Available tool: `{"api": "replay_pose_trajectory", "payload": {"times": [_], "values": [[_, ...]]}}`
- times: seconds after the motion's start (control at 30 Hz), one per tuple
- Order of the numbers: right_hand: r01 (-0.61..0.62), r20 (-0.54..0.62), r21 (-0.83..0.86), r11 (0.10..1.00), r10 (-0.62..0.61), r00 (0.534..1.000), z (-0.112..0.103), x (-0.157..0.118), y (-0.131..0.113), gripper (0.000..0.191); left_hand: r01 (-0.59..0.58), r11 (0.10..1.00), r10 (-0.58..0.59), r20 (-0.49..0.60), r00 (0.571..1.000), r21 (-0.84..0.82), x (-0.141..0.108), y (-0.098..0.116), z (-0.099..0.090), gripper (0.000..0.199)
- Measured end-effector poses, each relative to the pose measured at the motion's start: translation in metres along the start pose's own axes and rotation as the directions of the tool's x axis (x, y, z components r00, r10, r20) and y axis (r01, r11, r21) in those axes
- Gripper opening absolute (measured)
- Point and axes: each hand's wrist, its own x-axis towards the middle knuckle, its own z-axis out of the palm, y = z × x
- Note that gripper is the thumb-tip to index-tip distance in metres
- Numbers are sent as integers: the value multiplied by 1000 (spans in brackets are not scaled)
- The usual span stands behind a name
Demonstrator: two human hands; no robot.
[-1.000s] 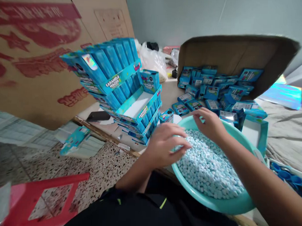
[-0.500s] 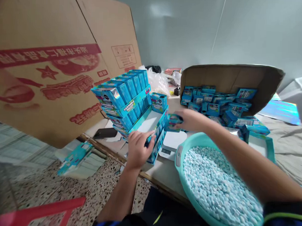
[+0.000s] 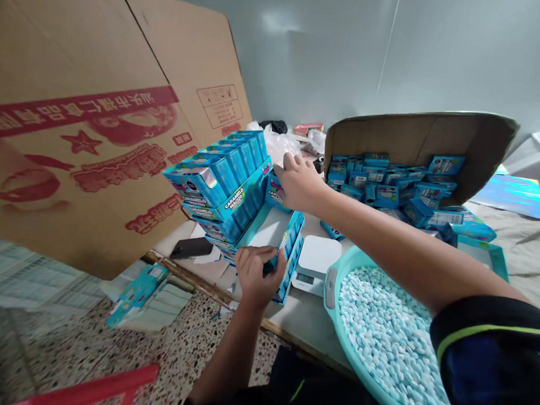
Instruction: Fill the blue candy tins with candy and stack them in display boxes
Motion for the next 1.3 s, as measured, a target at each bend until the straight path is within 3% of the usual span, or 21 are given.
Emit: {"api": "replay_pose_trajectory", "payload": {"times": [0.13, 0.33, 0.47, 0.57, 0.67, 0.73, 0.8, 0.87, 0.93, 1.0, 1.1, 1.2, 1.3], "values": [[61, -60, -22, 998, -62, 996, 5, -7, 4, 36, 3, 1000, -3, 5, 1000, -2, -2, 2, 2, 26], [130, 20, 71, 989, -132, 991, 17, -11, -2, 52, -6, 1000, 6, -1, 1000, -9, -6, 1, 2, 27], [60, -50, 82, 995, -56, 997, 22, -21, -11, 50, -24, 1000, 24, 7, 1000, -4, -6, 0, 1, 26], [64, -152, 190, 980, -35, 988, 24, -30, -9, 50, -39, 999, 38, 5, 999, 27, -4, 0, 1, 21], [-77, -232, 368, 927, 172, 957, 31, -43, 17, 47, -10, 999, 10, -3, 1000, 31, 0, 2, 0, 18], [-306, -114, 386, 870, 374, 920, 42, -57, 46, 43, 60, 998, -60, 1, 998, 15, 3, 5, -1, 16], [-542, 184, 219, 811, 511, 840, 60, -76, 72, 38, 128, 992, -128, 6, 992, -14, 6, 9, -3, 15], [-605, 352, 119, 788, 536, 767, 82, -96, 88, 32, 177, 983, -176, 12, 984, -49, 9, 14, -4, 13], [-606, 445, 73, 792, 518, 731, 104, -111, 92, 40, 219, 974, -218, 28, 976, -63, 10, 17, -5, 11], [-579, 496, 56, 813, 481, 723, 121, -120, 89, 47, 236, 971, -233, 58, 971, -47, 10, 18, -4, 9], [-524, 515, 66, 849, 421, 747, 132, -123, 83, 49, 167, 986, -165, 76, 983, -9, 6, 16, -4, 10], [-488, 479, 98, 867, 389, 787, 127, -118, 84, 56, 79, 996, -82, 53, 995, 49, -2, 14, -7, 17], [-469, 396, 126, 874, 389, 832, 105, -117, 92, 71, -15, 996, 17, -20, 1000, 84, -8, 24, -15, 25]]}}
